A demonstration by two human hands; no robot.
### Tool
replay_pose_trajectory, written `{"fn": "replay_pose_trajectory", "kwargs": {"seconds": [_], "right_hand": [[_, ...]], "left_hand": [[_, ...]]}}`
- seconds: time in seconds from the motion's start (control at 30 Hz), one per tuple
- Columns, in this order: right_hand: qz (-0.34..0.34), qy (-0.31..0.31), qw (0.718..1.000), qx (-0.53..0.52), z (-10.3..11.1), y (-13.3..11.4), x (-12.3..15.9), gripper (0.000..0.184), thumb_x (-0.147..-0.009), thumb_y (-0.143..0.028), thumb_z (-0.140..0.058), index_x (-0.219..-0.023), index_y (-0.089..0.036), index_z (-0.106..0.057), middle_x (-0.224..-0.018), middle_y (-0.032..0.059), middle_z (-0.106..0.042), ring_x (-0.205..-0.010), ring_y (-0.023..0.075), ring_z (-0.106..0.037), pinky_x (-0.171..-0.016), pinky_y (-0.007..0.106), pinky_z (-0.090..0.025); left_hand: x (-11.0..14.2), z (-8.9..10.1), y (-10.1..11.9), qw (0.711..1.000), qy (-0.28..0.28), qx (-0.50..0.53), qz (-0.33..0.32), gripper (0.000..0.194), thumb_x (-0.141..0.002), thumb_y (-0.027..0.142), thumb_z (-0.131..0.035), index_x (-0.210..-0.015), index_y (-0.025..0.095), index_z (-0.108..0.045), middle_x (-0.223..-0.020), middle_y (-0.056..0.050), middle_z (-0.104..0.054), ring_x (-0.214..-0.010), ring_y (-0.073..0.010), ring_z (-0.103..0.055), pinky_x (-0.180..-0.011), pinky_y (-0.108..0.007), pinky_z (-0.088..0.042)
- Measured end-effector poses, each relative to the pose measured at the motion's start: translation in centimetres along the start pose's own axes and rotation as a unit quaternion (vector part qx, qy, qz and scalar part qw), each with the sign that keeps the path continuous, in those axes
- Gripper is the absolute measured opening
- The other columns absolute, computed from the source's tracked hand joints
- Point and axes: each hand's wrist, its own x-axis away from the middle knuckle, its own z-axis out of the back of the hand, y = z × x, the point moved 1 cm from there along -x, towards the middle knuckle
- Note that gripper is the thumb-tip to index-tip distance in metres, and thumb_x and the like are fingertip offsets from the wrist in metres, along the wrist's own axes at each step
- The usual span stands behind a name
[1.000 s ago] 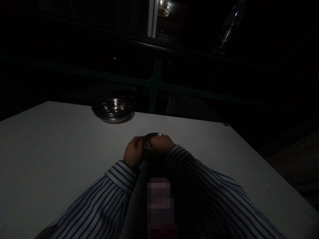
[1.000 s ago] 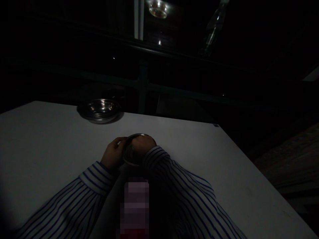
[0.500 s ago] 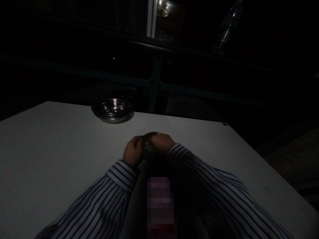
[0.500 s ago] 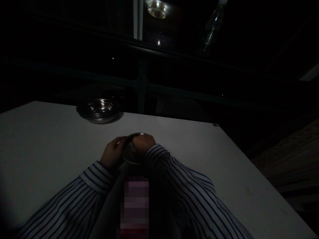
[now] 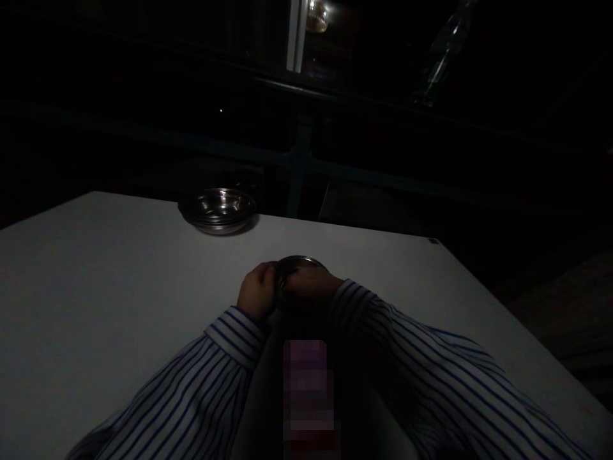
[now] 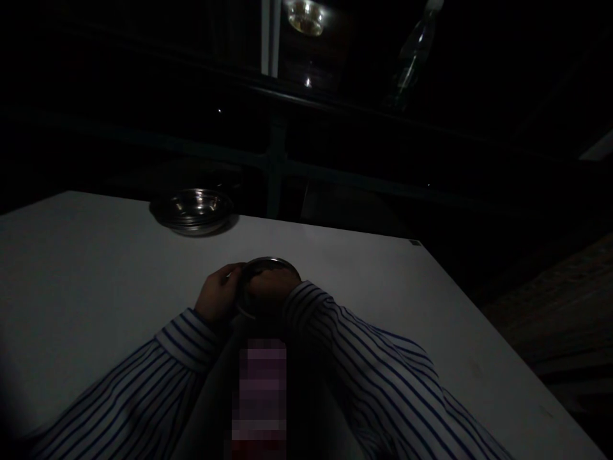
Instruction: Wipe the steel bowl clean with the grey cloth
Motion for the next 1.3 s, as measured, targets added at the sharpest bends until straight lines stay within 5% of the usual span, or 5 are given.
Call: {"fn": "replay_pose_trajectory", "kwargs": {"seconds": [0.13,0.47,0.63,0.93,1.3], "right_hand": [[-0.057,0.015,0.998,0.006,0.1,0.1,0.0,0.031,-0.081,-0.022,-0.039,-0.104,-0.017,-0.061,-0.105,0.0129,-0.063,-0.093,0.0246,-0.059,-0.071,0.035,-0.046],[-0.041,0.012,0.999,0.003,0.1,-0.4,0.0,0.034,-0.082,-0.021,-0.038,-0.108,-0.015,-0.059,-0.111,0.0126,-0.06,-0.094,0.0237,-0.059,-0.073,0.034,-0.045],[0.0,-0.019,1.0,-0.008,0.8,-0.3,0.6,0.021,-0.077,-0.025,-0.05,-0.091,-0.02,-0.065,-0.098,0.0057,-0.066,-0.086,0.0191,-0.06,-0.069,0.027,-0.043],[-0.119,0.146,0.981,-0.037,2.3,2.4,3.1,0.03,-0.089,-0.031,-0.035,-0.105,-0.02,-0.058,-0.1,0.0045,-0.06,-0.093,0.0151,-0.055,-0.078,0.024,-0.037],[-0.107,0.046,0.993,0.038,0.5,0.6,1.4,0.027,-0.084,-0.022,-0.039,-0.099,-0.016,-0.061,-0.104,0.0132,-0.06,-0.09,0.0246,-0.06,-0.067,0.033,-0.047]], "left_hand": [[0.0,0.1,0.1,1.0,-0.005,-0.001,-0.009,0.036,-0.078,0.029,-0.04,-0.097,0.01,-0.064,-0.099,-0.014,-0.068,-0.092,-0.0234,-0.062,-0.082,-0.035,-0.047],[0.0,0.0,0.0,1.0,-0.004,0.017,-0.01,0.035,-0.078,0.031,-0.041,-0.096,0.013,-0.065,-0.097,-0.012,-0.069,-0.088,-0.023,-0.063,-0.079,-0.034,-0.049],[0.1,-0.1,-0.1,1.0,-0.002,0.018,-0.013,0.034,-0.079,0.03,-0.041,-0.096,0.013,-0.065,-0.095,-0.011,-0.069,-0.088,-0.0225,-0.063,-0.079,-0.034,-0.049],[0.4,-0.3,0.7,0.998,0.021,0.018,-0.061,0.035,-0.082,0.03,-0.037,-0.101,0.012,-0.061,-0.1,-0.01,-0.067,-0.093,-0.0207,-0.06,-0.086,-0.034,-0.045],[0.2,-0.6,0.3,0.999,0.023,0.024,-0.026,0.033,-0.079,0.03,-0.04,-0.096,0.013,-0.062,-0.097,-0.011,-0.068,-0.09,-0.022,-0.061,-0.083,-0.035,-0.047]]}}
